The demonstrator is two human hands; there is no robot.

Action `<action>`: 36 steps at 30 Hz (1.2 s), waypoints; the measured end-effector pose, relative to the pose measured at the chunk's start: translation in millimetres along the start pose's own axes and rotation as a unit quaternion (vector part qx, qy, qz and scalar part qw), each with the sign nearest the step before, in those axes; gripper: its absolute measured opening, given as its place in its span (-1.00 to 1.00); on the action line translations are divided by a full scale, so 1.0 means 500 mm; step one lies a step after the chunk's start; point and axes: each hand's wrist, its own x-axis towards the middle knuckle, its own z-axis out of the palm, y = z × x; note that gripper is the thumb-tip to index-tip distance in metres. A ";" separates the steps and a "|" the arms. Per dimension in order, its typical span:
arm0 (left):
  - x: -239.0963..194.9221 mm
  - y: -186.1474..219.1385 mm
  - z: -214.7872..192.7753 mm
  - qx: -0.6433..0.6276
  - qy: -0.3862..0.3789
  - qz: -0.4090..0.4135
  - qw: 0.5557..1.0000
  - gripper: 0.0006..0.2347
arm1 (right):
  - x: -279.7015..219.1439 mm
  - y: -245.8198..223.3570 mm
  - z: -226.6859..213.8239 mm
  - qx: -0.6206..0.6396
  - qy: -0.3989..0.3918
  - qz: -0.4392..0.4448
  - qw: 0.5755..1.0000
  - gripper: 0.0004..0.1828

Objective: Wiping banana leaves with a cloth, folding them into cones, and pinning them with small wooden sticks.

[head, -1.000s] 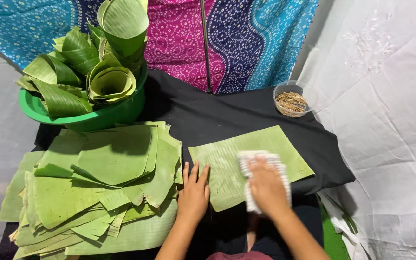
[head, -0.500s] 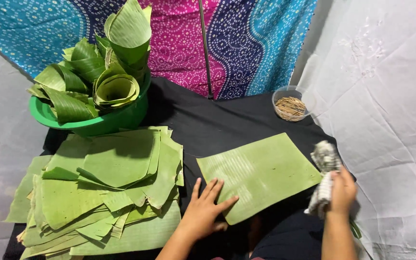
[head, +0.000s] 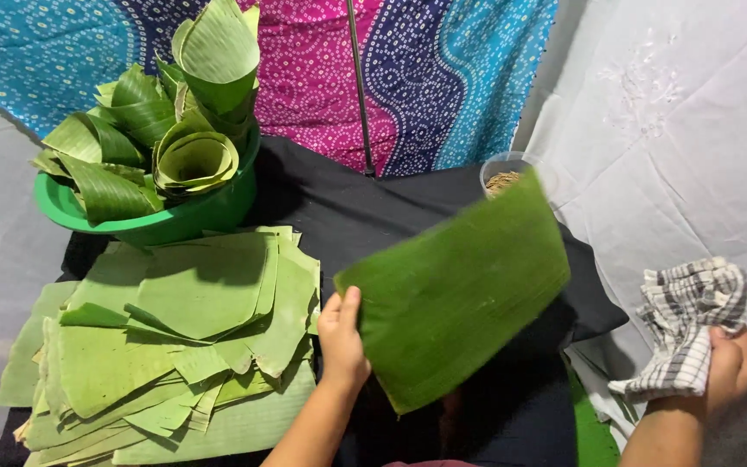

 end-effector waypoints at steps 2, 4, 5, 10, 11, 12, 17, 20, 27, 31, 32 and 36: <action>0.015 0.015 0.001 -0.119 0.031 -0.061 0.990 -0.78 | 0.031 0.058 -0.047 0.001 0.004 0.011 1.000 -0.42; 0.029 0.018 -0.008 -0.071 0.074 -0.165 0.981 -0.75 | 0.101 0.180 -0.146 -0.156 -0.030 -0.054 0.986 -0.48; 0.030 0.010 -0.018 -0.072 0.074 -0.163 0.981 -0.75 | 0.112 0.221 -0.148 -0.154 -0.031 -0.055 0.986 -0.48; 0.028 -0.087 -0.072 0.414 -0.005 0.059 0.908 -0.11 | -0.028 0.239 0.066 -0.206 -0.175 -0.129 0.954 -0.59; 0.012 -0.081 -0.066 0.414 -0.005 0.060 0.908 -0.11 | -0.085 0.189 0.155 -0.205 -0.176 -0.129 0.954 -0.59; -0.003 -0.075 -0.060 0.573 -0.037 0.148 0.805 -0.19 | -0.152 0.129 0.226 -0.210 -0.273 -0.043 0.938 -0.49; -0.037 -0.152 -0.112 0.755 -0.072 0.264 0.597 -0.17 | -0.351 0.100 0.384 -0.212 -0.522 -0.144 0.813 -0.51; -0.038 -0.166 -0.142 0.788 -0.173 0.169 0.566 -0.70 | -0.418 0.135 0.419 -0.180 -0.645 -0.125 0.732 -0.47; -0.042 -0.175 -0.148 0.745 -0.143 0.225 0.611 -0.38 | -0.404 0.172 0.435 -0.294 -0.686 -0.245 0.619 -0.41; -0.046 -0.154 -0.125 0.773 -0.121 0.218 0.584 -0.24 | -0.313 0.191 0.453 -0.404 -0.627 -0.238 0.622 -0.39; -0.046 -0.153 -0.126 0.774 -0.119 0.217 0.583 -0.24 | -0.280 0.210 0.453 -0.402 -0.629 -0.239 0.622 -0.39; -0.049 -0.149 -0.122 0.776 -0.102 0.230 0.579 -0.22 | -0.160 0.261 0.443 -0.510 -0.546 -0.253 0.615 -0.39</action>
